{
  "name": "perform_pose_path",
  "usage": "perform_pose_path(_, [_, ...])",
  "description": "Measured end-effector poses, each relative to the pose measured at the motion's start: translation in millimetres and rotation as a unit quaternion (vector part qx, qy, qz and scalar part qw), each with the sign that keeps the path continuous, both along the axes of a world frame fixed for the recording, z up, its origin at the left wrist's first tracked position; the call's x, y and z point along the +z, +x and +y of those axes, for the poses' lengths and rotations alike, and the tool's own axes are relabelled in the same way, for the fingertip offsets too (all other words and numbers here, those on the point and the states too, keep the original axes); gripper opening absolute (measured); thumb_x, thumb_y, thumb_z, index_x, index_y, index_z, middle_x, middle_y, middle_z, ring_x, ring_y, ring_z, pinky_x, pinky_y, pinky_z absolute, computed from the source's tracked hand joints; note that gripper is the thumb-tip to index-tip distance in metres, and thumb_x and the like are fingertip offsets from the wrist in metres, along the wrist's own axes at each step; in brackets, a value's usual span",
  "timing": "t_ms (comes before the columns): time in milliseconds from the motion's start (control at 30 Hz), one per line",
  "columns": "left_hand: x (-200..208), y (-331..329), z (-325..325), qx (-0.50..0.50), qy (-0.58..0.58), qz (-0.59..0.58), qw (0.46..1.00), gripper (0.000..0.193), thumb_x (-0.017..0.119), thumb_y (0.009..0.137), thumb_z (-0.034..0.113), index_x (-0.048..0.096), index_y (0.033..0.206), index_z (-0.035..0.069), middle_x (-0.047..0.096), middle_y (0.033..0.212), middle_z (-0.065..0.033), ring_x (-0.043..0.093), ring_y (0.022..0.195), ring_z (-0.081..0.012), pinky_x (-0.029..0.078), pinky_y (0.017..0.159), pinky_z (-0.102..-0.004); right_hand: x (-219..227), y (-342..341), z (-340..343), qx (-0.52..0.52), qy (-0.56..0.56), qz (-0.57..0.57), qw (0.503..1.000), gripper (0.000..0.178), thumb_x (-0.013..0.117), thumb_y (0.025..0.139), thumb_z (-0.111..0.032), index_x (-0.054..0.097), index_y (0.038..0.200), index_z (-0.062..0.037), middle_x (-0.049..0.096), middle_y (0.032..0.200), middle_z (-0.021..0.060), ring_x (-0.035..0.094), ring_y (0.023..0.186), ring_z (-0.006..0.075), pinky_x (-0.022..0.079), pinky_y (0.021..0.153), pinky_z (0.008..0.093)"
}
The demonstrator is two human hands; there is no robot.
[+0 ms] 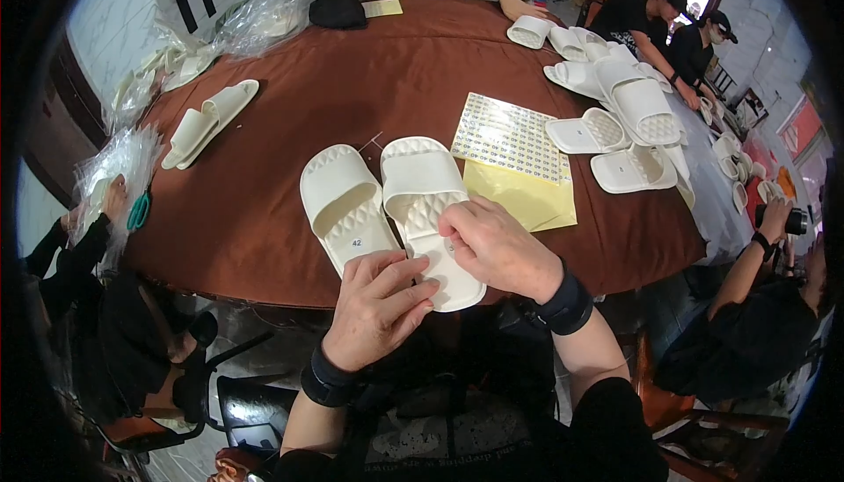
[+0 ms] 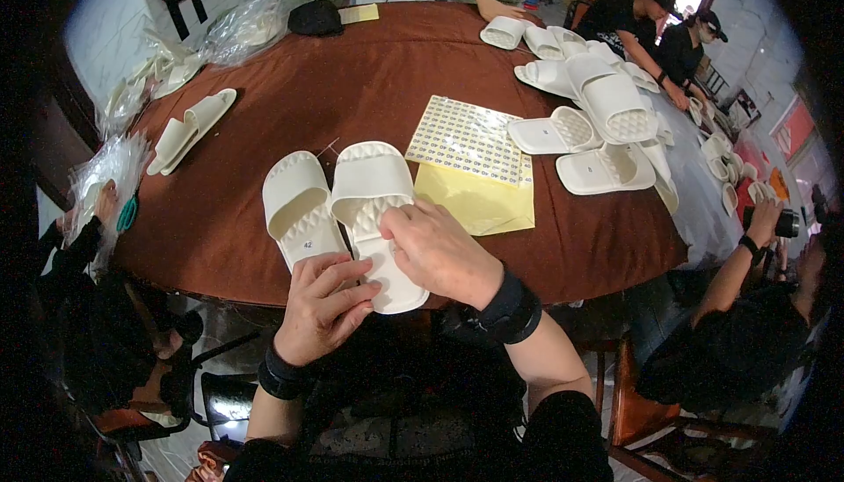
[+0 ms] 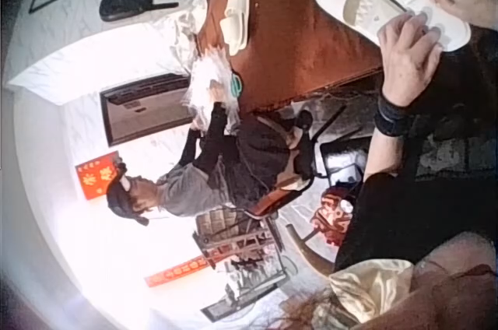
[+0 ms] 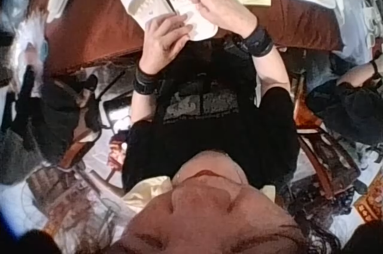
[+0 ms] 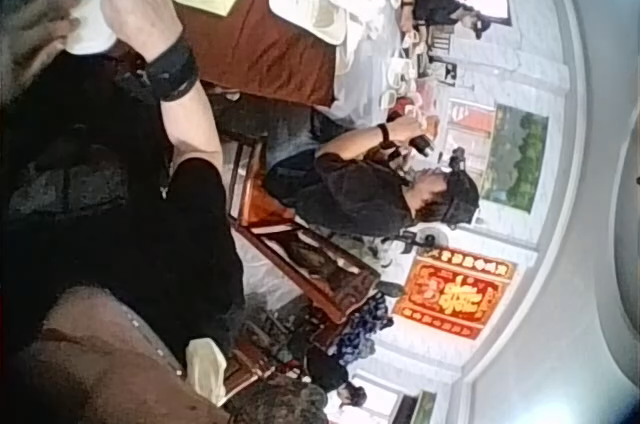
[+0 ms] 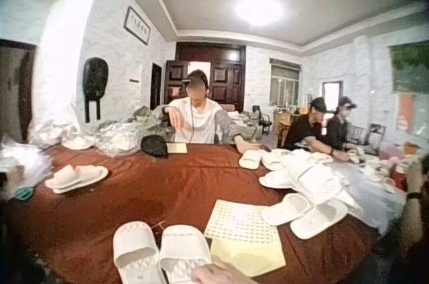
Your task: Inspecting and sorting pairs of slippers at a production table.
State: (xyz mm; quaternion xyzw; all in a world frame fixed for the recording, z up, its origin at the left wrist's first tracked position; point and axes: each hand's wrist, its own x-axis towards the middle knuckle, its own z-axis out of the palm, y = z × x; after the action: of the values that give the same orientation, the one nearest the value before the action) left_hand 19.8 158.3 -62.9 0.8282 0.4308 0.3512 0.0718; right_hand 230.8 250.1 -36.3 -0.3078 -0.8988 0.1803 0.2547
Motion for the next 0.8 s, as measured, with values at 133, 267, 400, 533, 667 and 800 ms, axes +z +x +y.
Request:
perform_pose_path(133, [0.3, -0.1, 0.4, 0.001, 0.016, 0.006, 1.0, 0.028, 0.077, 0.077, 0.014, 0.074, 0.105, 0.014, 0.065, 0.122, -0.0022, 0.057, 0.112, -0.0263, 0.041, 0.095, -0.0404, -7.1, -2.3, -3.9, -0.033, 0.016, 0.015, 0.999, 0.018, 0.059, 0.081, -0.002, 0.051, 0.098, -0.0023, 0.06, 0.092, 0.017, 0.056, 0.091, 0.0372, 0.045, 0.084, 0.0447])
perform_pose_path(267, [-0.9, 0.0, 1.4, 0.001, 0.015, 0.007, 1.0, 0.029, 0.077, 0.076, 0.014, 0.074, 0.105, 0.014, 0.065, 0.123, -0.0016, 0.056, 0.111, -0.0262, 0.041, 0.095, -0.0404, -12.6, -2.9, -5.3, -0.041, 0.026, 0.038, 0.998, 0.017, 0.059, 0.083, -0.002, 0.05, 0.098, -0.002, 0.059, 0.091, 0.0163, 0.055, 0.088, 0.0367, 0.044, 0.083, 0.0447])
perform_pose_path(400, [-0.8, -0.5, 0.7, 0.001, 0.014, 0.006, 1.0, 0.03, 0.077, 0.076, 0.014, 0.074, 0.106, 0.014, 0.065, 0.123, -0.0014, 0.056, 0.111, -0.0261, 0.041, 0.095, -0.0404, -13.6, -3.1, -7.6, -0.052, 0.013, 0.056, 0.997, 0.015, 0.058, 0.085, -0.003, 0.05, 0.098, -0.003, 0.058, 0.089, 0.0157, 0.054, 0.087, 0.0359, 0.044, 0.081, 0.0446])
perform_pose_path(533, [-0.2, 0.3, 1.3, -0.002, 0.016, 0.007, 1.0, 0.03, 0.077, 0.077, 0.014, 0.074, 0.106, 0.015, 0.065, 0.122, -0.0015, 0.056, 0.111, -0.0262, 0.041, 0.095, -0.0405, -16.6, -1.2, -8.6, -0.066, -0.001, 0.074, 0.995, 0.012, 0.058, 0.087, -0.003, 0.05, 0.097, -0.0041, 0.059, 0.088, 0.0159, 0.054, 0.086, 0.0355, 0.044, 0.079, 0.0447])
perform_pose_path(667, [-0.1, -0.3, 1.1, 0.0, 0.018, 0.007, 1.0, 0.03, 0.077, 0.077, 0.015, 0.074, 0.106, 0.014, 0.065, 0.122, -0.0018, 0.056, 0.111, -0.0263, 0.041, 0.095, -0.0405, -17.6, 0.6, -6.4, -0.051, -0.02, 0.1, 0.993, 0.01, 0.057, 0.088, -0.003, 0.051, 0.096, -0.0042, 0.06, 0.089, 0.0162, 0.055, 0.086, 0.0358, 0.045, 0.077, 0.0448])
perform_pose_path(800, [0.1, -0.5, 0.2, 0.0, 0.016, 0.007, 1.0, 0.029, 0.078, 0.077, 0.015, 0.074, 0.106, 0.014, 0.065, 0.121, -0.0021, 0.056, 0.112, -0.0265, 0.041, 0.095, -0.0404, -16.5, 2.2, -5.9, -0.056, -0.03, 0.085, 0.994, 0.013, 0.059, 0.087, -0.001, 0.052, 0.097, -0.004, 0.058, 0.088, 0.0142, 0.055, 0.084, 0.0329, 0.046, 0.076, 0.041])
